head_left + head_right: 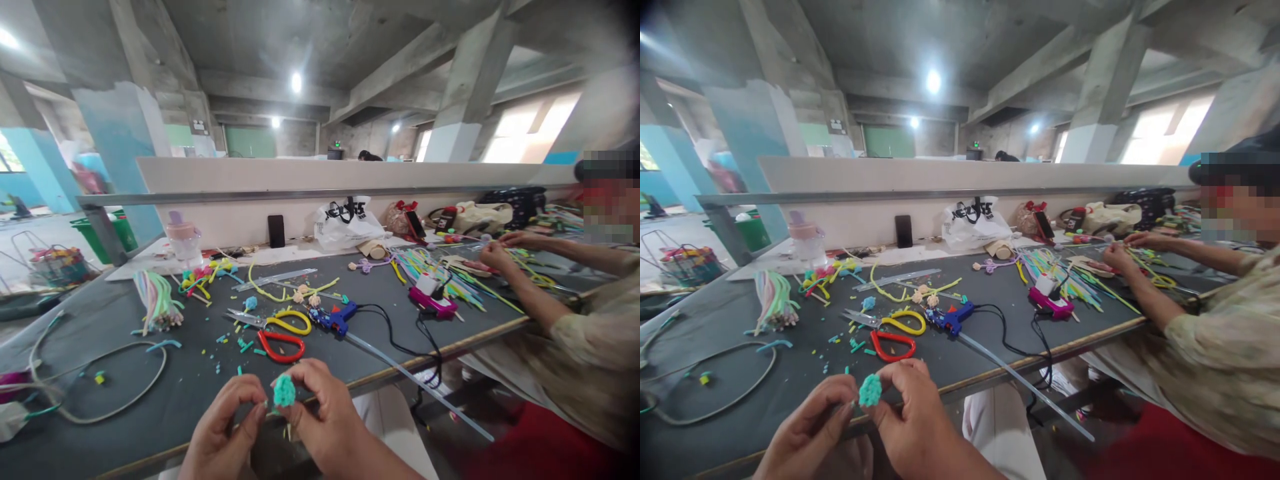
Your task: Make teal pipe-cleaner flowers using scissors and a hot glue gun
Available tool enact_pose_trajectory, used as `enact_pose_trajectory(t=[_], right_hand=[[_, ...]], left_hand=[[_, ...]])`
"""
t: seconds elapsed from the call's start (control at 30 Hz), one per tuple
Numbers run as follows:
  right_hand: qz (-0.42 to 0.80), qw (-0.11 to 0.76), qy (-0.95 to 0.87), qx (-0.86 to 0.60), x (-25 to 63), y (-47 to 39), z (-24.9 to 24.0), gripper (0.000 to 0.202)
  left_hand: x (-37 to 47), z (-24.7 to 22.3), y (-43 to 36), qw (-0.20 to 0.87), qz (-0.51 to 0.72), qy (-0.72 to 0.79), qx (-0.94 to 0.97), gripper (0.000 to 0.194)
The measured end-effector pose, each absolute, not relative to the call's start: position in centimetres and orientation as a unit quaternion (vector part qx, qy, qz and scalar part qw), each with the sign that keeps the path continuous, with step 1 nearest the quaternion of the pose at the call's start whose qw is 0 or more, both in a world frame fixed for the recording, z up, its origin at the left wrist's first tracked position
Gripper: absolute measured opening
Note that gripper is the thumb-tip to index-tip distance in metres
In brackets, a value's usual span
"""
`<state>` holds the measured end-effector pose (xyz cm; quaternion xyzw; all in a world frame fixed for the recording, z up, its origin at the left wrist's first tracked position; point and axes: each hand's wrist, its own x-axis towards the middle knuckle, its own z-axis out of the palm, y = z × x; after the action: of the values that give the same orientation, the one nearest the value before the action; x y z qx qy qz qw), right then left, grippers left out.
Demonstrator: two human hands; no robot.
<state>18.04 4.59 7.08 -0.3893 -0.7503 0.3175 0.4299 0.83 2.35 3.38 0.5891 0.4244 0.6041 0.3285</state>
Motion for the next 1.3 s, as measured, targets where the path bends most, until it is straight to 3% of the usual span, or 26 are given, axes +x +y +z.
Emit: enact_pose_trajectory(t=[0.13,0.53,0.9,1.07,1.3], right_hand=[[0.351,0.424,-0.735,-0.395,17.9,4.4,6.9,0.013],[0.274,0.443,-0.772,-0.365,17.9,4.5,5.4,0.009],[0.687,0.399,-0.505,-0.338,16.9,4.6,7.1,0.037],[0.754,0.379,-0.452,-0.291,17.2,4.5,7.6,0.039],[0.746,0.375,-0.458,-0.305,16.9,4.4,7.6,0.042]], left_hand=[[0.6,4.7,2.2,0.206,0.544,0.427,0.692,0.01],[2.0,6.0,1.2,0.162,0.529,0.482,0.679,0.012],[1.5,6.5,1.4,0.24,0.555,0.496,0.623,0.013],[0.0,8.3,2.1,0.182,0.543,0.49,0.657,0.006],[0.7,9.6,2.4,0.067,0.465,0.454,0.757,0.016]])
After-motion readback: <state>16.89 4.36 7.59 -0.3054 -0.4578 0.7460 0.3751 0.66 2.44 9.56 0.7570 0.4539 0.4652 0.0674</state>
